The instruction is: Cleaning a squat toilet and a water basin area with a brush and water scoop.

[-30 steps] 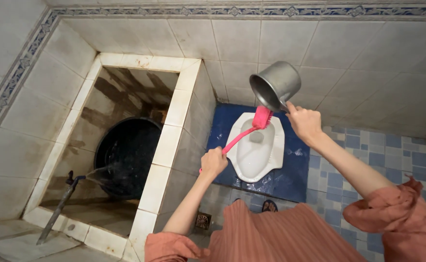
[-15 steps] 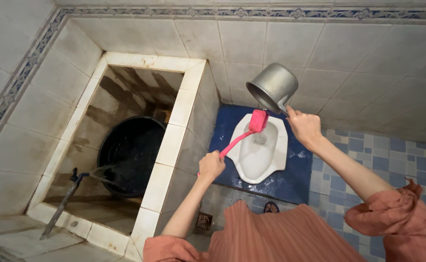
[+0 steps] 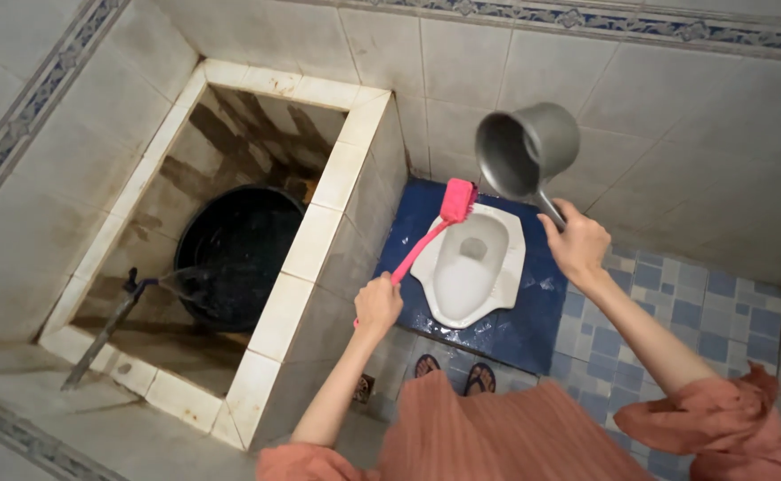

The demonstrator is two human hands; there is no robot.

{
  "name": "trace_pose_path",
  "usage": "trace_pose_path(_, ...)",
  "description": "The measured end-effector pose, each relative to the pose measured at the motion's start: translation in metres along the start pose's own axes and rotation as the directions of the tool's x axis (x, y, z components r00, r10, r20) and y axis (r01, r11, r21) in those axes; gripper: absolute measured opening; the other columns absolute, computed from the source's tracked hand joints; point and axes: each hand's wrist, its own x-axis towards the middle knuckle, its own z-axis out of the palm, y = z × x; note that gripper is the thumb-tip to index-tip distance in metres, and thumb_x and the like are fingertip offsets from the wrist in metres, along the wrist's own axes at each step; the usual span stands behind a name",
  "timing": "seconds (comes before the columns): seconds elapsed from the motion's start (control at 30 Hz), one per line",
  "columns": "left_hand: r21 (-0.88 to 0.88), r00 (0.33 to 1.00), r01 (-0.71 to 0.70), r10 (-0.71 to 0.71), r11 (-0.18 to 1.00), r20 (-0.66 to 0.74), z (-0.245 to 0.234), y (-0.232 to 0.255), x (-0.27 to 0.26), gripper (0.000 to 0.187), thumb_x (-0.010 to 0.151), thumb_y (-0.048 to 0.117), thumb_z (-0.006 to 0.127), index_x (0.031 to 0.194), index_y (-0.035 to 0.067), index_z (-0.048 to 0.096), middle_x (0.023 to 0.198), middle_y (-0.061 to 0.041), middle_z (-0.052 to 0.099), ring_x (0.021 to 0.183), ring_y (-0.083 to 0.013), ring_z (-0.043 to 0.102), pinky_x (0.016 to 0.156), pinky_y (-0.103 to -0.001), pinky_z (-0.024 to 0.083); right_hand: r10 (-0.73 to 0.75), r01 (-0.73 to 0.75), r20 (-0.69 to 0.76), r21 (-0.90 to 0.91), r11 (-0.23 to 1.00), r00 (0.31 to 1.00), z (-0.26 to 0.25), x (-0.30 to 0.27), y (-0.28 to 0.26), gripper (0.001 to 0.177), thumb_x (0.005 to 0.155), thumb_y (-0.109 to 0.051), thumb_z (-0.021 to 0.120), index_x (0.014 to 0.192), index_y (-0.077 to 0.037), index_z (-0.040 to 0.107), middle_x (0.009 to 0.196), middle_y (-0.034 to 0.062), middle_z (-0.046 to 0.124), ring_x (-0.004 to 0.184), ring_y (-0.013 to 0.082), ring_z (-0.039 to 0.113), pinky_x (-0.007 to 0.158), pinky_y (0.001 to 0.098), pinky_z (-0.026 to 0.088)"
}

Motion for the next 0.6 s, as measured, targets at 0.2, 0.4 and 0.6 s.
trace_pose_path(0.2,-0.033,0.992,0.104,-0.106,0.994,-0.066,-0.018,0.002,-0.027,0.02,0.091,0.024,0.069,0.097,0.005,0.067,0.09,-0.022,0.073,0.084,-0.0455,0.07,0.074,-0.057,0.056,0.253,-0.294,0.15,0.521,0.801,0.956,-0.006,-0.01,0.011,0.039,0.094,-0.028,0.079,0.123,-0.002,0.072,0.095,0.0132,0.078,0.061,0.0164,0.071,0.056,0.0313,0.055)
trace_pose_path(0.4,-0.064,0.959,0.235,-0.242,0.97,-0.146,-0.02,-0.022,-0.038,0.025,0.091,0.027,0.069,0.102,0.005,0.068,0.09,-0.024,0.073,0.084,-0.0461,0.07,0.073,-0.056,0.056,0.287,-0.403,0.284,0.628,0.666,0.915,-0.006,-0.029,0.011,0.041,0.093,-0.021,0.079,0.123,0.006,0.07,0.095,0.0114,0.078,0.058,0.0106,0.065,0.052,0.028,0.052)
trace_pose_path(0.6,-0.037,0.915,0.361,-0.362,0.932,-0.176,-0.052,-0.037,-0.034,0.024,0.096,0.028,0.067,0.102,0.005,0.069,0.09,-0.024,0.073,0.086,-0.0457,0.07,0.076,-0.057,0.055,0.237,-0.439,0.377,0.652,0.618,0.895,-0.019,-0.03,0.004,0.038,0.094,-0.019,0.077,0.121,0.006,0.07,0.095,0.0099,0.078,0.054,0.0088,0.06,0.05,0.0246,0.047)
